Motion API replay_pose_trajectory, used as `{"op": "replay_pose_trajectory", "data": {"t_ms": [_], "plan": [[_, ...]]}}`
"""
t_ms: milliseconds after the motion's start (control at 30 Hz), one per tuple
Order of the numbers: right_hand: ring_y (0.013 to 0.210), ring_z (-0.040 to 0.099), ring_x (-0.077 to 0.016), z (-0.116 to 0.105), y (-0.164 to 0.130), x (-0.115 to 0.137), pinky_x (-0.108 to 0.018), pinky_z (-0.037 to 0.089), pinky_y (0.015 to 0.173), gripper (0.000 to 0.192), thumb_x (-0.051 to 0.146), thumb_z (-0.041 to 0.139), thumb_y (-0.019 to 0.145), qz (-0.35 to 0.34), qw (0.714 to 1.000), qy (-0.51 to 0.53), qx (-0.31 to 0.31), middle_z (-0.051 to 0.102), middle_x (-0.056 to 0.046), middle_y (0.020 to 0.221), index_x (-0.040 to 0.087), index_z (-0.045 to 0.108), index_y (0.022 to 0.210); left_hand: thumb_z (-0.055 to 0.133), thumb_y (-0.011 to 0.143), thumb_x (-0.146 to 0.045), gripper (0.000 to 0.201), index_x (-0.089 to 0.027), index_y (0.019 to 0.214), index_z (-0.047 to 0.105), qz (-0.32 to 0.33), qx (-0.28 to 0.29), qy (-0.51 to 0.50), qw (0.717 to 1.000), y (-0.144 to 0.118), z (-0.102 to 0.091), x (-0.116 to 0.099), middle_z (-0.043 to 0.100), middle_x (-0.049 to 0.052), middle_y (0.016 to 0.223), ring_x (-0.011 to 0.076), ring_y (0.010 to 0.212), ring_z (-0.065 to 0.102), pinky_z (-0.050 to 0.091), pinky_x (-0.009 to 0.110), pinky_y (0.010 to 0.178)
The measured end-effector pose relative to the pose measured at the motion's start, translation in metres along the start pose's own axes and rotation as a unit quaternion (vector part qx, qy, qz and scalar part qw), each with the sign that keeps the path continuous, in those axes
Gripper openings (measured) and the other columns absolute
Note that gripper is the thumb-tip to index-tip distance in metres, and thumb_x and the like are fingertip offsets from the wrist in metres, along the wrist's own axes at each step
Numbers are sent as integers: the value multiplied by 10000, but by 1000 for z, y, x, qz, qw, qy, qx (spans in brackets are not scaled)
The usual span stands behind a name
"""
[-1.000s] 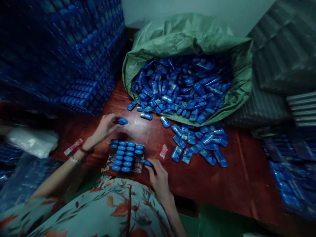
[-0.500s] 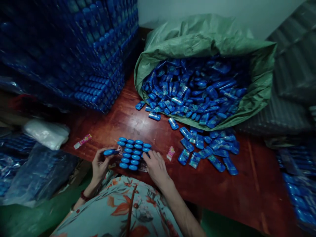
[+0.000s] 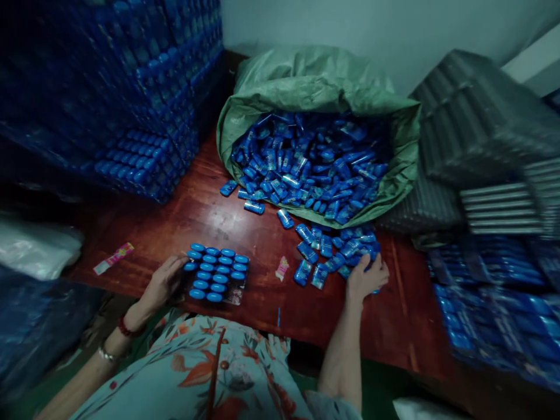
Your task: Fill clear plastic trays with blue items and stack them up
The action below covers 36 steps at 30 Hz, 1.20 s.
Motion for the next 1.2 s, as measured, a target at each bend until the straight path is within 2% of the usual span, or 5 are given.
{"op": "replay_pose_trajectory", "data": {"t_ms": [200,467,833,1067,1200], "plan": [[1065,500,-356,42,-7,11,-499,387,858,702,661,328,827,-42,996,18,79,507,-200,1187,153,566,1247,356,881,-130,285,-163,1053,581,-43,9,-3,999,3,1,-1,608,81,936,173,875,589,499,313,796],[952,499,-296,70,-85,132,-405,375,779,529,571,406,850,-201,961,58,178,568,-155,1041,198,643,1141,366,869,-94,328,-174,1134,542,-50,26,30,998,-7,-2,1,585,82,990,175,911,568,490,321,817],[1022,472,-241,108,-137,253,-379,377,856,359,392,472,913,-475,819,135,292,579,-100,1113,252,605,1215,381,819,-42,326,-152,1066,562,-42,64,71,995,8,7,-13,571,85,973,183,890,558,490,317,790],[1043,526,-243,64,-131,244,-414,406,904,343,354,507,899,-430,828,249,259,600,-107,1123,223,616,1197,399,838,-55,341,-168,1105,579,-53,34,74,995,-13,16,-17,573,65,891,172,814,564,499,280,710],[942,599,-189,27,-162,232,-345,464,867,251,336,499,906,-359,764,365,394,666,-52,994,241,673,1060,380,875,-59,411,-189,1244,507,16,-18,76,997,-28,16,-18,591,94,984,177,879,579,511,284,739]]}}
Point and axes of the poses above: each hand's wrist, its own y-axis towards the middle knuckle, its own z-axis out of the palm, x = y × z, the point moved 6 cm from there along y, towards the middle knuckle
